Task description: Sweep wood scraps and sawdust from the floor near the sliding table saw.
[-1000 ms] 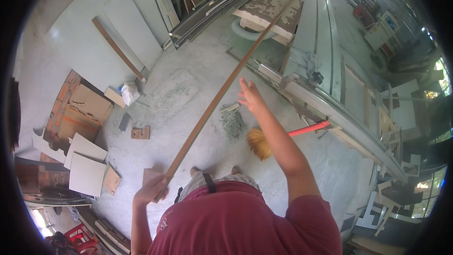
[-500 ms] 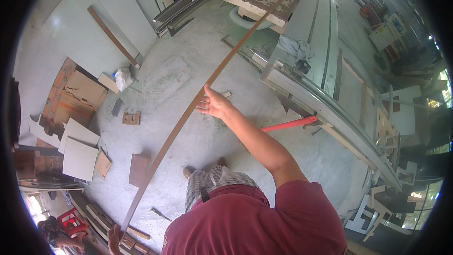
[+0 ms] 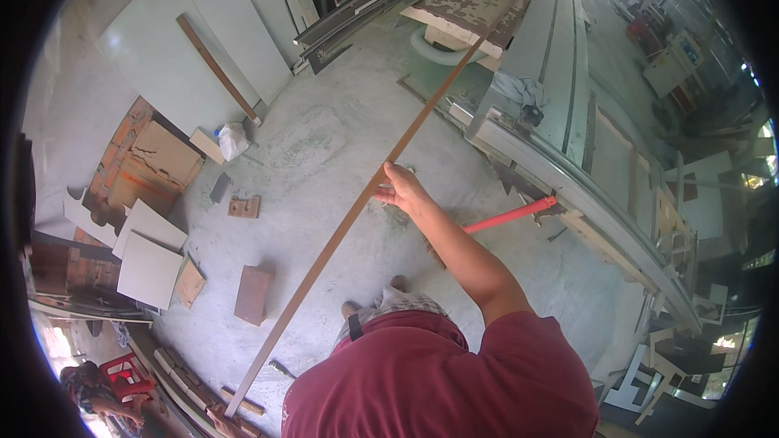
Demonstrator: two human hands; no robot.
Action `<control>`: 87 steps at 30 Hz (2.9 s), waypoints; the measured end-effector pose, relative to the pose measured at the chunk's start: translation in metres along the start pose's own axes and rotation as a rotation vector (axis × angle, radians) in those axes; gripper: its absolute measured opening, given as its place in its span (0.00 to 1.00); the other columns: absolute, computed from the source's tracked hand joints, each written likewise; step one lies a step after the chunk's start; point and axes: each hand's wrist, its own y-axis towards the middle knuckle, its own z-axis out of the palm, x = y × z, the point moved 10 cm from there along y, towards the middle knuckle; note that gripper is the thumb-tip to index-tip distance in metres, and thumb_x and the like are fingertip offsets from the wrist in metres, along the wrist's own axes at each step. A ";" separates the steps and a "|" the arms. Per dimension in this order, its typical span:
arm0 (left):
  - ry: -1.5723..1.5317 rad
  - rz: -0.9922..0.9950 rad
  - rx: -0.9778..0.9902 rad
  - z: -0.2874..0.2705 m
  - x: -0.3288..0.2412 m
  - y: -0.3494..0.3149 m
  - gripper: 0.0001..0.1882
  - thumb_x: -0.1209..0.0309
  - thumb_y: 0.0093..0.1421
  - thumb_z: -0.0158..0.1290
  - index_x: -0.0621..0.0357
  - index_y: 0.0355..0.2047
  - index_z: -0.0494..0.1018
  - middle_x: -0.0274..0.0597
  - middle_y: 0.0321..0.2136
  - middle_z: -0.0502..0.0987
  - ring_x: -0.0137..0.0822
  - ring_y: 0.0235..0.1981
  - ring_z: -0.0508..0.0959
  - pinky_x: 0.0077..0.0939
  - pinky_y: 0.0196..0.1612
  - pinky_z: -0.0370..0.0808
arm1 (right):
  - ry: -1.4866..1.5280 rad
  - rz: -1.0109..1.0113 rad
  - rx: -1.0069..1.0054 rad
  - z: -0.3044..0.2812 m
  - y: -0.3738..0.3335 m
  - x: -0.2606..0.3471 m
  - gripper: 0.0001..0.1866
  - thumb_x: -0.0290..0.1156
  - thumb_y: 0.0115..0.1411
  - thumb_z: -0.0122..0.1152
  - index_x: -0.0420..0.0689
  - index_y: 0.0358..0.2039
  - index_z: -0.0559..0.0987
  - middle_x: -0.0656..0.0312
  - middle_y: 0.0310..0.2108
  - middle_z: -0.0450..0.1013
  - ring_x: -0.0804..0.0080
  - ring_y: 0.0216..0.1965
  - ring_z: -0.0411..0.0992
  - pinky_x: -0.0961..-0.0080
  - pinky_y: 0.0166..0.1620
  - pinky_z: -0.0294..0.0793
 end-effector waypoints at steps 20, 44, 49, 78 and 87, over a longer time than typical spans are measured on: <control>-0.274 -0.178 -0.087 -0.003 0.066 -0.025 0.23 0.49 0.56 0.43 0.59 0.33 0.71 0.32 0.17 0.65 0.22 0.15 0.63 0.15 0.17 0.62 | -0.122 0.002 -0.134 -0.055 -0.012 0.001 0.16 0.45 0.58 0.47 0.46 0.38 0.66 0.54 0.35 0.70 0.63 0.37 0.71 0.66 0.42 0.72; -0.284 -0.091 0.024 0.014 -0.007 -0.069 0.24 0.49 0.55 0.44 0.59 0.31 0.74 0.28 0.14 0.60 0.22 0.14 0.62 0.18 0.12 0.59 | -0.162 0.015 -0.139 -0.061 0.002 0.023 0.14 0.45 0.58 0.46 0.47 0.36 0.68 0.58 0.33 0.70 0.66 0.32 0.71 0.67 0.39 0.73; -0.155 -0.066 0.038 0.024 -0.042 -0.095 0.22 0.51 0.56 0.45 0.59 0.28 0.73 0.29 0.16 0.58 0.21 0.13 0.58 0.14 0.11 0.57 | -0.183 -0.064 -0.136 -0.101 0.011 0.037 0.14 0.45 0.56 0.50 0.49 0.36 0.69 0.60 0.33 0.70 0.68 0.33 0.68 0.68 0.41 0.70; 0.293 0.364 1.029 0.141 -0.144 -0.174 0.23 0.51 0.57 0.43 0.62 0.32 0.72 0.44 0.16 0.71 0.34 0.20 0.71 0.31 0.27 0.67 | 0.029 -0.276 -0.379 -0.144 -0.016 0.037 0.44 0.61 0.50 0.47 0.46 0.58 0.46 0.53 0.48 0.60 0.62 0.51 0.58 0.62 0.52 0.59; 0.366 0.416 1.143 0.150 -0.134 -0.183 0.21 0.55 0.59 0.42 0.64 0.31 0.70 0.44 0.16 0.69 0.33 0.19 0.69 0.29 0.26 0.67 | 0.065 -0.002 -0.071 0.000 -0.139 -0.183 0.39 0.63 0.54 0.33 0.47 0.57 0.49 0.57 0.39 0.65 0.68 0.38 0.66 0.70 0.41 0.66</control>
